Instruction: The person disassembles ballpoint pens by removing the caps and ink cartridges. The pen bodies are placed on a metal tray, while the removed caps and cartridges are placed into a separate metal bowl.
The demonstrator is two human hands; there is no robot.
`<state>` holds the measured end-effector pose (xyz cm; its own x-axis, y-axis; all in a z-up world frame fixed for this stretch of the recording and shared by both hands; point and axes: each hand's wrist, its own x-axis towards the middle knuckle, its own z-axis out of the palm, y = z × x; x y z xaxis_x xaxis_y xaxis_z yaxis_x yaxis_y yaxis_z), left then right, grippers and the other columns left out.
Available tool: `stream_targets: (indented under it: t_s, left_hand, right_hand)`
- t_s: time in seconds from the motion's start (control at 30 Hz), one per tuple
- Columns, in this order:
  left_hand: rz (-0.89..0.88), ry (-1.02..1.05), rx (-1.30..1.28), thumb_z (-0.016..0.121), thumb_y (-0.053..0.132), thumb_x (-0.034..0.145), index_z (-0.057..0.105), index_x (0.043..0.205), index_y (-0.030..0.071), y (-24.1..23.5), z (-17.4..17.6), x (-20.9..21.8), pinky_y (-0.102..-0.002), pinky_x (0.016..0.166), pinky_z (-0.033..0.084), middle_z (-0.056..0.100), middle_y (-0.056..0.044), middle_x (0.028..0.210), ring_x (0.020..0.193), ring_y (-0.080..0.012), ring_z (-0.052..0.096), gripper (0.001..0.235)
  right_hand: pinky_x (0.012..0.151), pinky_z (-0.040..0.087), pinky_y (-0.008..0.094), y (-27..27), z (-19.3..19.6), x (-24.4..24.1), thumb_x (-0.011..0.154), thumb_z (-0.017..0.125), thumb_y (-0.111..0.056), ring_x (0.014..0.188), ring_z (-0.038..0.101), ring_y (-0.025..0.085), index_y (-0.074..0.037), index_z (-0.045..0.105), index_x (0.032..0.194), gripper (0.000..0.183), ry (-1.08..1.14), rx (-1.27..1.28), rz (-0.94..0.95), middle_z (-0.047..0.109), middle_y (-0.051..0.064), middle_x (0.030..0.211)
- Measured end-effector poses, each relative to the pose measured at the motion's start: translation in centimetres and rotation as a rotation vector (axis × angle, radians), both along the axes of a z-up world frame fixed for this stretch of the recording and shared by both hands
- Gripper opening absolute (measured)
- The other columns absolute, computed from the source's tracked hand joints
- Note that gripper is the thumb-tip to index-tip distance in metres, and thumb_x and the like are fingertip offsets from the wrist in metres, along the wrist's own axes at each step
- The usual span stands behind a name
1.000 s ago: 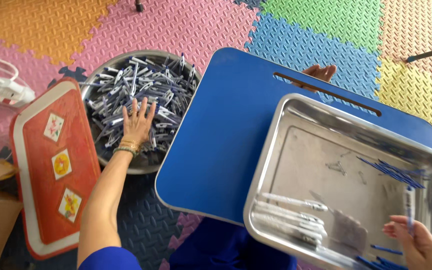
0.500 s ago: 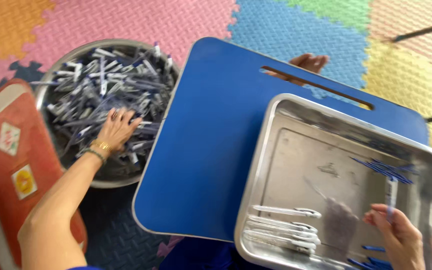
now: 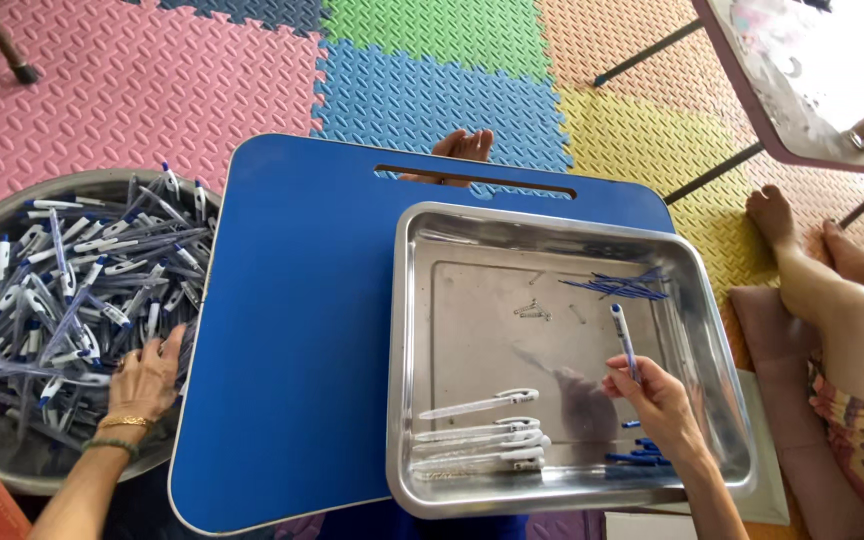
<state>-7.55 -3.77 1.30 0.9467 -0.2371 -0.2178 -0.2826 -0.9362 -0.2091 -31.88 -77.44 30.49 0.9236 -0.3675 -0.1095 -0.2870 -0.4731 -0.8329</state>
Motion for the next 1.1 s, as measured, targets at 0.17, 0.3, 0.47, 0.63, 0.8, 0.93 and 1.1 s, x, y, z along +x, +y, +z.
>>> stream_targets:
  t_s: [0.17, 0.3, 0.47, 0.63, 0.8, 0.93, 1.1]
  left_hand:
    - [0.034, -0.142, -0.092, 0.050, 0.015, 0.106, 0.024, 0.182, 0.029, -0.1, -1.1, -0.1, -0.049, 0.059, 0.063, 0.075, -0.005, 0.092, 0.072, -0.0319, 0.083, 0.081]
    - [0.114, 0.094, -0.287, 0.058, 0.006, 0.092, 0.024, 0.177, 0.030, 1.0, 0.4, -0.8, -0.066, 0.081, 0.063, 0.070, -0.016, 0.117, 0.091, -0.0508, 0.082, 0.095]
    - [0.111, 0.177, -0.392, 0.061, 0.000, 0.085, 0.039, 0.168, 0.025, 1.8, 5.0, -2.3, -0.062, 0.089, 0.060, 0.074, -0.022, 0.113, 0.107, -0.0500, 0.077, 0.090]
    - [0.070, 0.183, -0.527, 0.066, 0.004, 0.085, 0.056, 0.147, 0.023, 2.7, 7.4, -3.2, -0.063, 0.080, 0.057, 0.079, -0.024, 0.110, 0.109, -0.0516, 0.074, 0.066]
    - [0.211, 0.150, -0.613, 0.081, 0.011, 0.085, 0.060, 0.153, 0.026, 4.5, 11.0, -4.7, -0.052, 0.087, 0.060, 0.083, -0.015, 0.122, 0.110, -0.0384, 0.079, 0.073]
    - [0.274, -0.062, -0.660, 0.082, 0.029, 0.091, 0.062, 0.155, 0.029, 7.3, 12.1, -6.6, -0.054, 0.077, 0.057, 0.083, -0.021, 0.093, 0.094, -0.0464, 0.079, 0.068]
    - [0.433, -0.027, -0.803, 0.079, 0.023, 0.100, 0.052, 0.167, 0.021, 6.5, 20.1, -10.8, -0.034, 0.059, 0.066, 0.083, -0.013, 0.098, 0.063, -0.0202, 0.076, 0.072]
  right_hand:
    - [0.084, 0.071, 0.036, 1.5, 0.6, 0.6, 0.109, 0.064, -0.013, 0.083, 0.083, 0.024, 0.000, 0.074, 0.122, 0.021, -0.019, 0.025, 0.052, 0.080, 0.015, 0.089]
    - [0.086, 0.067, 0.035, 1.3, 0.6, 0.1, 0.109, 0.066, -0.011, 0.082, 0.083, 0.026, 0.000, 0.075, 0.125, 0.021, 0.014, -0.016, -0.032, 0.082, 0.018, 0.092]
    - [0.088, 0.061, 0.036, 0.6, -0.5, -0.1, 0.111, 0.067, -0.008, 0.084, 0.077, 0.027, 0.003, 0.074, 0.132, 0.025, -0.001, -0.007, -0.032, 0.081, 0.022, 0.097]
    - [0.090, 0.059, 0.037, 1.0, -0.1, -0.2, 0.120, 0.063, -0.007, 0.089, 0.074, 0.031, 0.008, 0.072, 0.136, 0.023, -0.015, -0.056, -0.025, 0.077, 0.026, 0.101]
    - [0.085, 0.060, 0.046, -0.1, -1.0, -0.2, 0.126, 0.057, -0.004, 0.092, 0.074, 0.041, 0.013, 0.068, 0.138, 0.024, 0.017, -0.037, 0.004, 0.075, 0.032, 0.109]
    - [0.083, 0.059, 0.043, 0.2, -1.4, -0.6, 0.128, 0.059, -0.002, 0.091, 0.074, 0.038, 0.014, 0.068, 0.139, 0.022, -0.048, -0.094, 0.038, 0.075, 0.031, 0.107]
    - [0.083, 0.058, 0.045, 1.1, -0.5, -0.6, 0.129, 0.057, -0.001, 0.090, 0.072, 0.040, 0.016, 0.067, 0.139, 0.022, -0.043, -0.090, 0.062, 0.074, 0.032, 0.110]
